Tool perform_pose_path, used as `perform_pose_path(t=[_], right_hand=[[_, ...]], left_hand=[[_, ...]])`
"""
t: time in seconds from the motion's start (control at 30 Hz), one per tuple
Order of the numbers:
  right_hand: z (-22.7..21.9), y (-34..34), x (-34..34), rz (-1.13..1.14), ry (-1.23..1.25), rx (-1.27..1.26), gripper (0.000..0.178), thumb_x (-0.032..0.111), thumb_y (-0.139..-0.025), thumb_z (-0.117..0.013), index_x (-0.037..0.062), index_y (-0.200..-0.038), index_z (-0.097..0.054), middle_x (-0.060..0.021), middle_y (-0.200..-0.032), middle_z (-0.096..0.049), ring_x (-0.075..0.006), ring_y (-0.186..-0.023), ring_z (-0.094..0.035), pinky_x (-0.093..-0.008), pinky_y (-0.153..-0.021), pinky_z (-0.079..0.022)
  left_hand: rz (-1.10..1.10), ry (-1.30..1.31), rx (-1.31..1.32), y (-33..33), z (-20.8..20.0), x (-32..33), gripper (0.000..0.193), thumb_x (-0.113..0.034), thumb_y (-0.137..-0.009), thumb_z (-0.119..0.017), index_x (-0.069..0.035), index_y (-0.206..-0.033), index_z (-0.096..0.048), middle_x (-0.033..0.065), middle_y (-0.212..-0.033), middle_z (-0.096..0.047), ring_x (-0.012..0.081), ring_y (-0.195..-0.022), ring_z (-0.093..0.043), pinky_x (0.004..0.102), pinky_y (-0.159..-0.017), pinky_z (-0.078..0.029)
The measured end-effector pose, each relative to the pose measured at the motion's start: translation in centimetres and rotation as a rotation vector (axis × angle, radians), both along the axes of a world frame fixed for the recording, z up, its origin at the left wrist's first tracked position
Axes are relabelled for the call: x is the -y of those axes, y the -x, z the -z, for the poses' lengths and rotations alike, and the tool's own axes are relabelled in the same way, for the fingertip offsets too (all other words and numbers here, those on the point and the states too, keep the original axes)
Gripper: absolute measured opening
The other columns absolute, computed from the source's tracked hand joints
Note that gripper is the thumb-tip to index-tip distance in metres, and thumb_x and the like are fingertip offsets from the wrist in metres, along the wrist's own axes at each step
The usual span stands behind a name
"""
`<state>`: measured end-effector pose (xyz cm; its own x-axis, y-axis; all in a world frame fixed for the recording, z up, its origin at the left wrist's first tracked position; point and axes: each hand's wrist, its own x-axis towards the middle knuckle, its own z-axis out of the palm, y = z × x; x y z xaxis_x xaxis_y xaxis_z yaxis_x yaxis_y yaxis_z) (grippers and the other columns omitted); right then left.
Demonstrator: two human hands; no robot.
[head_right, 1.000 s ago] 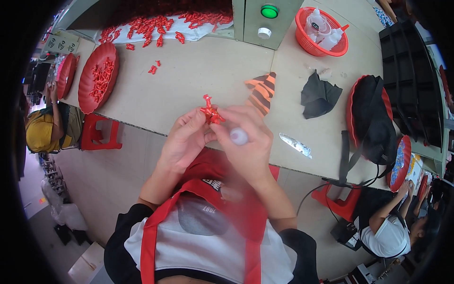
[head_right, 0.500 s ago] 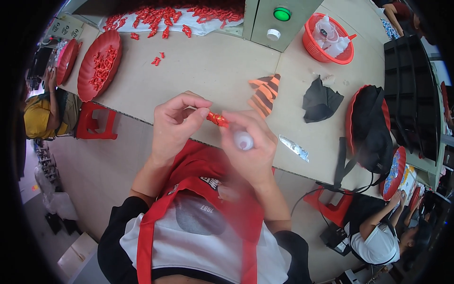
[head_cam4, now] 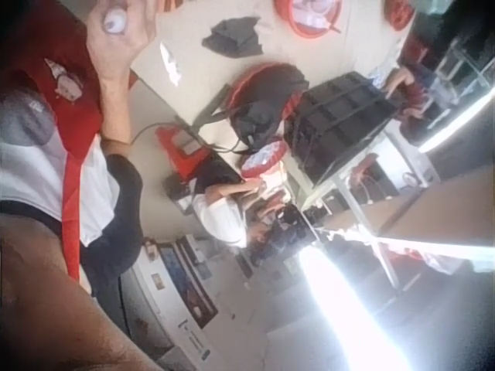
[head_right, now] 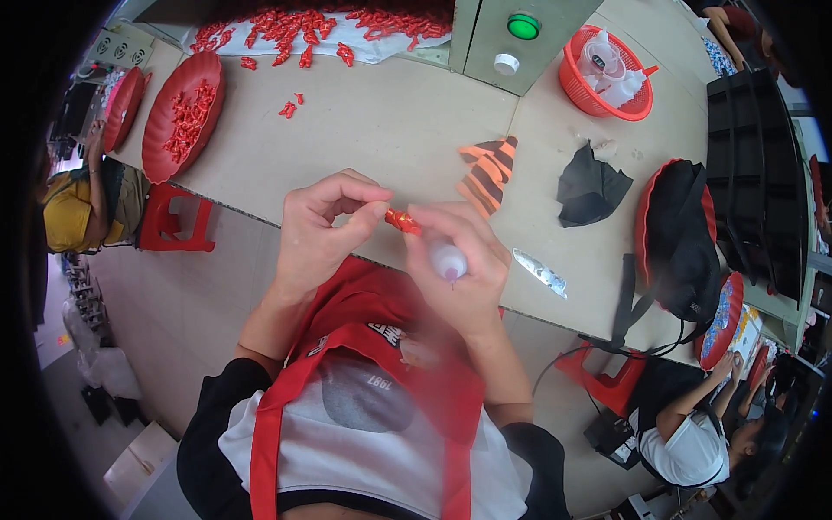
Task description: The person assembles small plastic figurines, applying adhesive to the figurine parts using a squeeze bottle with a needle applicator and attaching the components together by hand.
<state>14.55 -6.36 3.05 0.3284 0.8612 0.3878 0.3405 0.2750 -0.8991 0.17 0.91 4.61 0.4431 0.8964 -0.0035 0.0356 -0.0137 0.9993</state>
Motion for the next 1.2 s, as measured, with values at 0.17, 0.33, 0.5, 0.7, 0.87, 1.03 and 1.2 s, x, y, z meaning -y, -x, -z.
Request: perform_pose_path(t=[0.17,0.33,0.5,0.7,0.87,1.03,1.2], right_hand=[[0.2,-0.6,0.1,-0.046,0.110,-0.154,0.024,-0.010,-0.070,-0.063,-0.0054,-0.093,-0.060,-0.0088,-0.088,-0.059,-0.0083,-0.067,-0.056,-0.0193,-0.058,-0.045],[-1.0,-0.8,0.3,-0.028,0.375,-0.511,0.022,-0.002,-0.072,-0.066,-0.0013,-0.094,-0.063,-0.0035,-0.081,-0.063,-0.0061,-0.069,-0.055,-0.0198,-0.062,-0.043],[-0.9,-0.8,0.1,-0.100,0.358,-0.601,0.021,-0.002,-0.074,-0.065,-0.0029,-0.095,-0.062,-0.0049,-0.083,-0.064,-0.0070,-0.074,-0.057,-0.0199,-0.066,-0.045],[-1.3,-0.6,0.1,-0.123,0.360,-0.641,0.021,-0.003,-0.075,-0.065,-0.0036,-0.095,-0.062,-0.0058,-0.085,-0.064,-0.0083,-0.077,-0.058,-0.0212,-0.069,-0.046],[-1.8,-0.2,-0.1,-0.088,0.331,-0.572,0.026,-0.003,-0.074,-0.064,-0.0038,-0.099,-0.059,-0.0061,-0.076,-0.061,-0.0075,-0.060,-0.056,-0.0180,-0.049,-0.042],[-1.3,-0.1,0.1,-0.079,0.301,-0.553,0.026,-0.003,-0.074,-0.064,-0.0039,-0.099,-0.059,-0.0059,-0.076,-0.061,-0.0073,-0.060,-0.056,-0.0180,-0.049,-0.042],[-1.7,0.0,0.2,-0.098,0.314,-0.589,0.021,-0.004,-0.075,-0.065,-0.0021,-0.095,-0.062,-0.0044,-0.086,-0.064,-0.0075,-0.077,-0.057,-0.0205,-0.068,-0.045]], left_hand=[[-0.013,-0.140,-0.013,-0.1,0.2,0.2,0.016,-0.003,-0.077,-0.063,0.001,-0.093,-0.065,0.0063,-0.081,-0.061,0.0122,-0.077,-0.059,0.0231,-0.068,-0.046],[-0.011,-0.457,-0.122,-0.5,-0.6,0.7,0.037,0.000,-0.069,-0.068,-0.004,-0.105,-0.062,0.0089,-0.085,-0.060,0.0178,-0.075,-0.060,0.0274,-0.066,-0.048],[0.000,-0.575,-0.183,-0.7,0.3,1.1,0.045,0.002,-0.064,-0.069,-0.005,-0.107,-0.061,0.0097,-0.084,-0.058,0.0205,-0.067,-0.060,0.0276,-0.059,-0.050],[-0.048,-0.502,-0.125,-1.0,0.2,1.8,0.045,0.003,-0.067,-0.068,-0.002,-0.110,-0.056,0.0105,-0.093,-0.061,0.0199,-0.074,-0.064,0.0263,-0.061,-0.053],[-0.076,-0.470,-0.091,-0.8,0.7,1.8,0.043,0.004,-0.070,-0.067,0.000,-0.110,-0.052,0.0115,-0.101,-0.062,0.0204,-0.084,-0.065,0.0266,-0.070,-0.055],[-0.079,-0.483,-0.094,-0.8,0.6,1.7,0.040,0.004,-0.069,-0.067,0.001,-0.107,-0.054,0.0122,-0.100,-0.062,0.0219,-0.082,-0.066,0.0274,-0.069,-0.055],[-0.101,-0.482,-0.070,-0.9,0.5,1.8,0.037,0.005,-0.070,-0.066,0.001,-0.105,-0.055,0.0123,-0.099,-0.062,0.0212,-0.082,-0.065,0.0275,-0.069,-0.056]])
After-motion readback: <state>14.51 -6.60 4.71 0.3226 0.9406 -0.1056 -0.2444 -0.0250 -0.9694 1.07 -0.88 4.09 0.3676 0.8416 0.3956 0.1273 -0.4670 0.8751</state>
